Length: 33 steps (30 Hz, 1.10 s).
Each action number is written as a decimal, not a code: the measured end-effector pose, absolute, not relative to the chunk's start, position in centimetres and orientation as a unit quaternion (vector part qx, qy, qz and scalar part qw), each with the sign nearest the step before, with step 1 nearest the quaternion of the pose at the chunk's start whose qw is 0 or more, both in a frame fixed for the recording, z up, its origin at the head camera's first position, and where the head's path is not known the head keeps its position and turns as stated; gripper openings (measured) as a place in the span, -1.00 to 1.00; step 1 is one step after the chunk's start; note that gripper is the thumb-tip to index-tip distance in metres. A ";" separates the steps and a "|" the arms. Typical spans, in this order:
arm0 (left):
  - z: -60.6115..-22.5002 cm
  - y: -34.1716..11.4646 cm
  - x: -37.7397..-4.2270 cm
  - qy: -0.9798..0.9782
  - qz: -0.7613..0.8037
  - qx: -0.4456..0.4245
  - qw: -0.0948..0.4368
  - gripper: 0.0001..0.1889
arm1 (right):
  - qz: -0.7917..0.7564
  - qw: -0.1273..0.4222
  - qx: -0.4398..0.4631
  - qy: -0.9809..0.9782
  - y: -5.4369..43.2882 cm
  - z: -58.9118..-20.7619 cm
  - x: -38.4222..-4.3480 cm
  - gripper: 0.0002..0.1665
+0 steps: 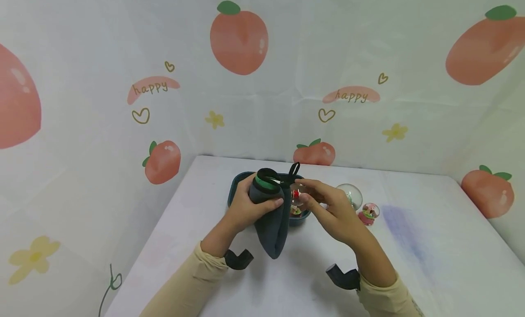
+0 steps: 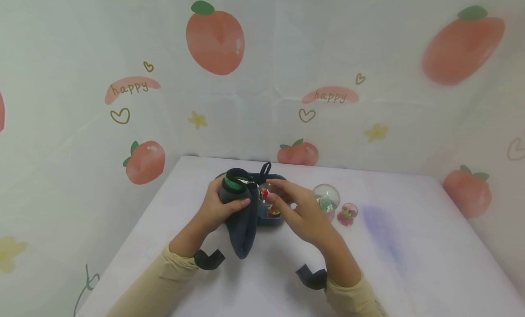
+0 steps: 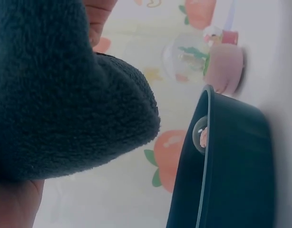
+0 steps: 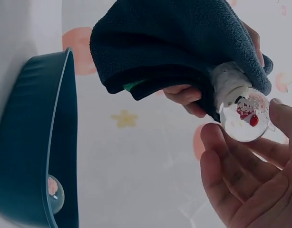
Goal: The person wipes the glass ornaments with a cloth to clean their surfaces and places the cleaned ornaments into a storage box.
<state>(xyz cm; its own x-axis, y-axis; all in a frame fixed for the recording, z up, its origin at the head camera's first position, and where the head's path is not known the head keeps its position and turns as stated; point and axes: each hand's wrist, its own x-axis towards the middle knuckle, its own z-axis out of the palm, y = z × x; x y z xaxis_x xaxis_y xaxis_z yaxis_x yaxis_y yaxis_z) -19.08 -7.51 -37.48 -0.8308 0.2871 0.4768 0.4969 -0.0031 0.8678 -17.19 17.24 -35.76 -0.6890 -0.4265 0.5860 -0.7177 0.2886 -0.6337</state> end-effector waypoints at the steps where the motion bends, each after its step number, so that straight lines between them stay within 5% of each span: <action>1: -37.5 -7.5 -19.1 -0.702 -0.651 -0.278 0.083 -0.50 | 0.475 0.154 0.364 -0.786 17.3 -35.8 -17.2 -0.51; 9: -37.5 -7.5 -19.1 -0.698 -0.654 -0.268 0.112 -0.48 | 0.511 0.156 0.413 -0.737 17.0 -35.8 -17.4 -0.22; 21: -37.3 -7.4 -18.8 -0.713 -0.639 -0.277 0.083 -0.52 | 0.480 0.164 0.377 -0.775 17.3 -36.0 -17.3 -0.48; 28: -37.4 -7.4 -18.9 -0.711 -0.642 -0.267 0.104 -0.50 | 0.512 0.168 0.406 -0.738 17.1 -35.8 -17.3 -0.22; 33: -37.4 -7.4 -18.9 -0.711 -0.643 -0.266 0.103 -0.50 | 0.525 0.178 0.421 -0.718 17.1 -35.8 -17.4 -0.28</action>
